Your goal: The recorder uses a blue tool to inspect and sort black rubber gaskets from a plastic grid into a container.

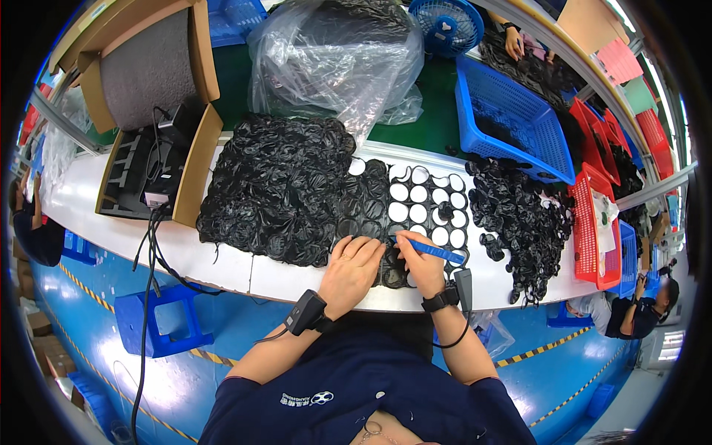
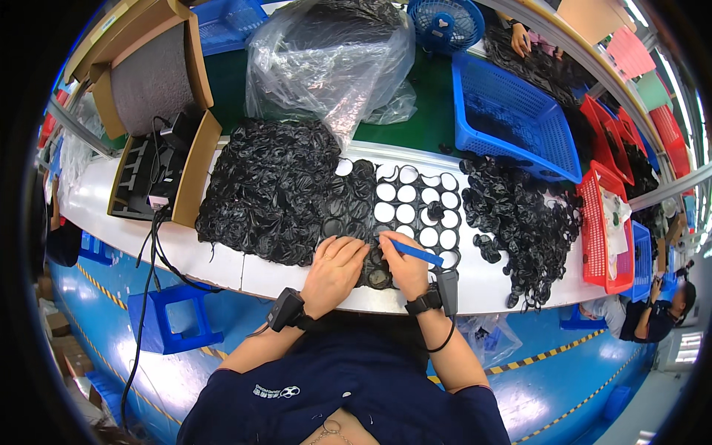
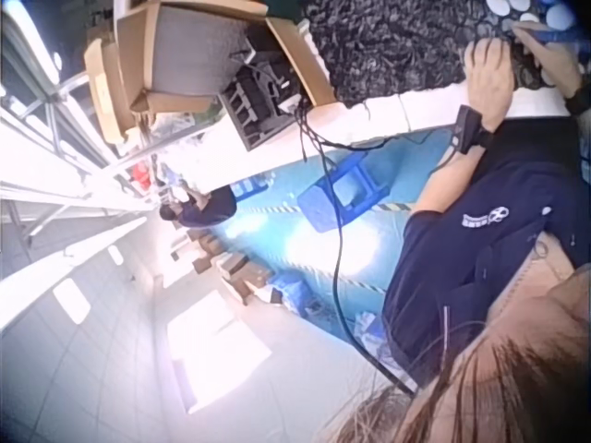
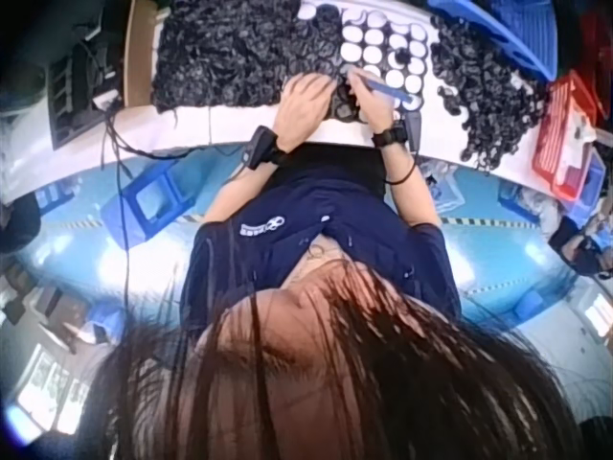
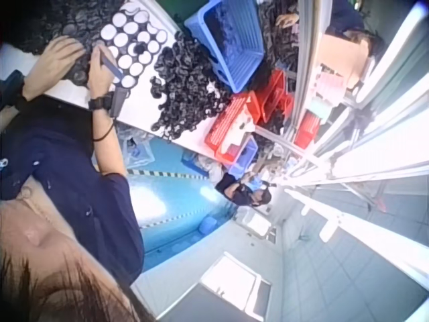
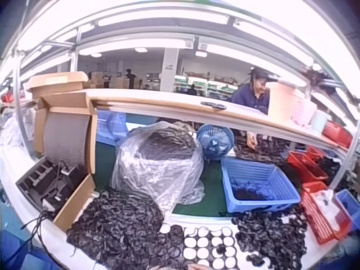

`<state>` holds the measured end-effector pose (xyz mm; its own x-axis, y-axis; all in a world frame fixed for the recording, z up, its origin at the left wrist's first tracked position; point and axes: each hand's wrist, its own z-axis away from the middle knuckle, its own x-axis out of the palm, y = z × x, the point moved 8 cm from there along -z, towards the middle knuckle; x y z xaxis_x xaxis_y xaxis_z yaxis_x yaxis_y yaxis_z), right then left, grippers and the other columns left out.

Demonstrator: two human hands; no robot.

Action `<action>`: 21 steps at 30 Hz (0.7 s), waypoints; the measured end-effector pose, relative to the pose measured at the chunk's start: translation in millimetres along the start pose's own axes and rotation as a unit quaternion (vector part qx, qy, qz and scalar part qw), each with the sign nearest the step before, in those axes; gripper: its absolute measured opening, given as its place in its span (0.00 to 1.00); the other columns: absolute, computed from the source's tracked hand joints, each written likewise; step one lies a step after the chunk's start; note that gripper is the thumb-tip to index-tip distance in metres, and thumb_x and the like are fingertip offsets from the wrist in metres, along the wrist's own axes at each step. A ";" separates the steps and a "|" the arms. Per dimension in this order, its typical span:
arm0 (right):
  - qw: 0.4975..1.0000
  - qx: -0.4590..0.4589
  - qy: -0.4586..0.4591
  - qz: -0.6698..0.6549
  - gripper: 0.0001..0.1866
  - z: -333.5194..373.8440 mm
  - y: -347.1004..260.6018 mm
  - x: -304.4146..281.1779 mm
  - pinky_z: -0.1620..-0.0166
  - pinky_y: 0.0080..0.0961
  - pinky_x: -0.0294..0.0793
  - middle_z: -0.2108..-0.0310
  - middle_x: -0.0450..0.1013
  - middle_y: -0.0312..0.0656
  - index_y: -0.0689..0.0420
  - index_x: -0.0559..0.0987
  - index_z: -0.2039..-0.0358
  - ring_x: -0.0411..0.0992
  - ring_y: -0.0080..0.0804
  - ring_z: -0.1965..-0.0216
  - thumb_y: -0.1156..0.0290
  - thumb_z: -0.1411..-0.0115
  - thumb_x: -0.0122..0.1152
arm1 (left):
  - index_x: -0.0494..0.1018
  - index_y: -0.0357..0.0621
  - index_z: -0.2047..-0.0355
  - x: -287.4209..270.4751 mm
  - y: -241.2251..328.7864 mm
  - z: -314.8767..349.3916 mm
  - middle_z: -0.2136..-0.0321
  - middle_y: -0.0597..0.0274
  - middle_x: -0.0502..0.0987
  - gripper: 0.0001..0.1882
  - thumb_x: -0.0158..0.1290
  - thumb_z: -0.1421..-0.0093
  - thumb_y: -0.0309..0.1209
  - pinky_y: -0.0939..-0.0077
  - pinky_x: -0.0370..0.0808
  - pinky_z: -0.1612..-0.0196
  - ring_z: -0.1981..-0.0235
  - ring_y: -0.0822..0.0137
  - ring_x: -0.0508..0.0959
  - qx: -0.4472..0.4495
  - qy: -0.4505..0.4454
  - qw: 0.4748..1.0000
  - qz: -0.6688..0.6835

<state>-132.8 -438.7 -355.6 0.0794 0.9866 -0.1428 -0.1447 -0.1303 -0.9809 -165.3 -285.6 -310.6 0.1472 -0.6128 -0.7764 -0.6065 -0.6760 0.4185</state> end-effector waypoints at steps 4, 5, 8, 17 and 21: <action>1.000 -0.002 -0.007 0.005 0.11 0.1 -1.8 1.5 0.73 0.15 0.68 0.72 0.76 0.36 0.62 0.81 0.58 0.71 0.18 0.75 0.69 0.38 0.62 | 0.74 0.40 0.53 -0.8 0.5 -0.1 0.53 0.61 0.74 0.18 0.55 0.45 0.25 0.59 0.63 0.41 0.47 0.62 0.70 -0.001 0.002 1.000 -0.003; 1.000 -0.002 -0.004 0.005 0.11 0.2 -2.4 0.9 0.71 0.17 0.70 0.71 0.77 0.38 0.63 0.81 0.59 0.72 0.21 0.74 0.70 0.38 0.62 | 0.74 0.40 0.53 -1.0 1.1 -0.5 0.53 0.61 0.74 0.18 0.55 0.45 0.25 0.59 0.63 0.41 0.47 0.62 0.70 0.001 0.005 1.000 -0.005; 0.962 -0.210 0.031 0.170 0.09 4.4 -32.7 2.3 0.67 0.25 0.72 0.70 0.77 0.43 0.62 0.81 0.61 0.74 0.33 0.72 0.73 0.41 0.62 | 0.75 0.40 0.53 0.0 2.0 -1.9 0.53 0.61 0.74 0.17 0.55 0.45 0.25 0.59 0.63 0.41 0.47 0.62 0.70 0.002 0.005 1.000 -0.003; 0.727 -0.298 0.329 0.524 0.11 -14.8 -79.7 -127.5 0.53 0.43 0.72 0.56 0.75 0.54 0.60 0.81 0.58 0.72 0.53 0.55 0.70 0.38 0.58 | 0.76 0.40 0.54 -0.1 1.1 0.0 0.53 0.63 0.74 0.16 0.55 0.45 0.26 0.60 0.62 0.40 0.47 0.63 0.70 0.000 0.008 1.000 -0.015; 0.893 -0.304 0.187 0.274 0.09 -21.0 -42.6 -134.2 0.48 0.37 0.71 0.54 0.75 0.53 0.59 0.82 0.59 0.73 0.48 0.51 0.73 0.40 0.60 | 0.75 0.39 0.54 3.6 3.1 -2.5 0.53 0.63 0.73 0.16 0.55 0.45 0.26 0.59 0.62 0.40 0.48 0.63 0.70 0.006 0.002 1.000 -0.009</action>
<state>-116.6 -567.6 -297.4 0.5008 0.6719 -0.5456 0.2902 -0.7243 -0.6255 -164.7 -290.9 -311.0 0.1621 -0.6024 -0.7816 -0.6135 -0.6819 0.3983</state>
